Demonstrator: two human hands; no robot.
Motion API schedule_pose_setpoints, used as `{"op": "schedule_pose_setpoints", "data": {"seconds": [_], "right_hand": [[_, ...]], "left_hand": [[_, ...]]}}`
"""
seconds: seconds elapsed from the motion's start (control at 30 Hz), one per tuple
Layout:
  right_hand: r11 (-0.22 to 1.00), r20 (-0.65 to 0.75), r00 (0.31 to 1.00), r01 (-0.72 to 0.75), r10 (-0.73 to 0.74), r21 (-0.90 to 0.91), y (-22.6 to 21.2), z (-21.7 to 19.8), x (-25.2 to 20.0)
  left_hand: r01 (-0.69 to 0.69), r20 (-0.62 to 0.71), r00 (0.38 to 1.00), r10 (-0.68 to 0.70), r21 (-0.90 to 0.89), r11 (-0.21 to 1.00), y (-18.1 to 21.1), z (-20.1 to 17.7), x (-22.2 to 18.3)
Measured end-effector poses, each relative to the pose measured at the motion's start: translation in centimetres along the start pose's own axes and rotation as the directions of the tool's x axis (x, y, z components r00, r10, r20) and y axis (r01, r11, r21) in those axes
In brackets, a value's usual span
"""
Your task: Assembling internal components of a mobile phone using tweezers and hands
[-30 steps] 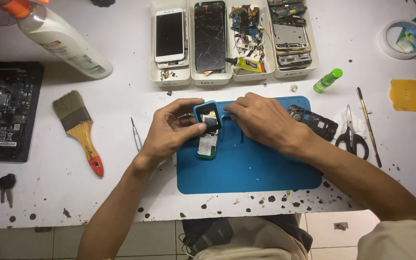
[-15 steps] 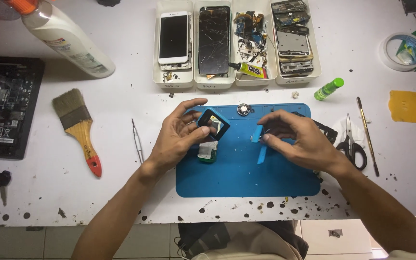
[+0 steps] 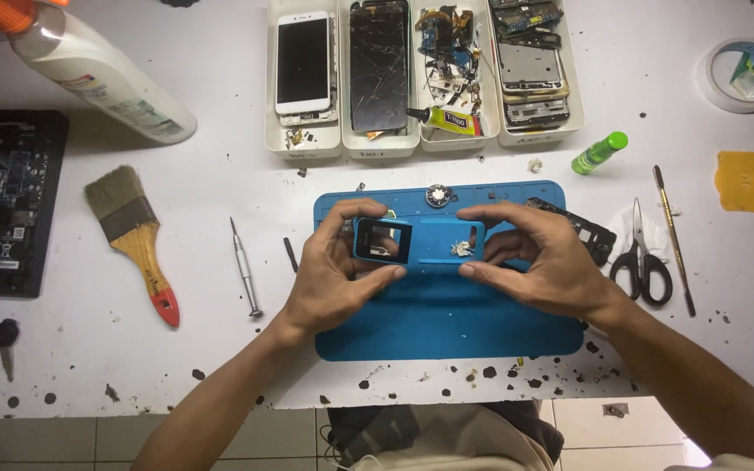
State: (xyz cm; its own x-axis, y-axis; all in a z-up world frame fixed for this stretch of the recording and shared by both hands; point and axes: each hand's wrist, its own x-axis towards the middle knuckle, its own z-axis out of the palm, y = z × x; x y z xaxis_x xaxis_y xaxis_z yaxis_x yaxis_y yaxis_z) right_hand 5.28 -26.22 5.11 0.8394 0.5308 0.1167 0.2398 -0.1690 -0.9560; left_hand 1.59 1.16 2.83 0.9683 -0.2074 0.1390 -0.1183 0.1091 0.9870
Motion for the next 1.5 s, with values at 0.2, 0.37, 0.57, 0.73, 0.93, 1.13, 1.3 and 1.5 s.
{"op": "schedule_pose_setpoints", "data": {"seconds": [0.2,0.37,0.57,0.73,0.93,1.13,1.3,1.5], "right_hand": [[0.997,0.002,1.000,0.026,-0.026,0.079,0.7,0.1,-0.1],[0.992,0.009,0.999,0.040,-0.041,0.120,0.9,0.3,-0.2],[0.992,0.009,0.999,0.033,-0.034,0.125,0.5,0.6,-0.2],[0.990,0.020,0.999,0.036,-0.039,0.134,0.3,0.6,-0.1],[0.990,0.034,0.999,0.034,-0.039,0.136,0.6,0.7,-0.3],[0.988,0.037,0.999,0.011,-0.017,0.156,1.1,0.9,-0.5],[0.989,0.026,1.000,-0.008,0.004,0.149,1.1,0.9,-0.4],[0.989,0.034,0.998,0.052,-0.057,0.138,1.4,1.1,-0.3]], "left_hand": [[-0.041,0.016,0.999,0.040,0.077,0.996,-0.8,-0.1,-0.4],[-0.095,0.067,0.994,0.088,0.124,0.988,-0.1,-0.1,0.1],[-0.111,0.080,0.991,0.103,0.106,0.988,-0.1,0.0,-0.1],[-0.122,0.091,0.989,0.112,0.106,0.987,-0.3,0.0,-0.1],[-0.107,0.101,0.990,0.097,0.099,0.989,-0.3,-0.1,-0.2],[-0.117,0.102,0.989,0.108,0.088,0.989,-0.6,0.0,-0.4],[-0.140,0.098,0.987,0.130,0.093,0.986,-0.7,0.1,-0.2],[-0.180,0.121,0.979,0.165,0.123,0.976,-0.6,0.0,-0.2]]}}
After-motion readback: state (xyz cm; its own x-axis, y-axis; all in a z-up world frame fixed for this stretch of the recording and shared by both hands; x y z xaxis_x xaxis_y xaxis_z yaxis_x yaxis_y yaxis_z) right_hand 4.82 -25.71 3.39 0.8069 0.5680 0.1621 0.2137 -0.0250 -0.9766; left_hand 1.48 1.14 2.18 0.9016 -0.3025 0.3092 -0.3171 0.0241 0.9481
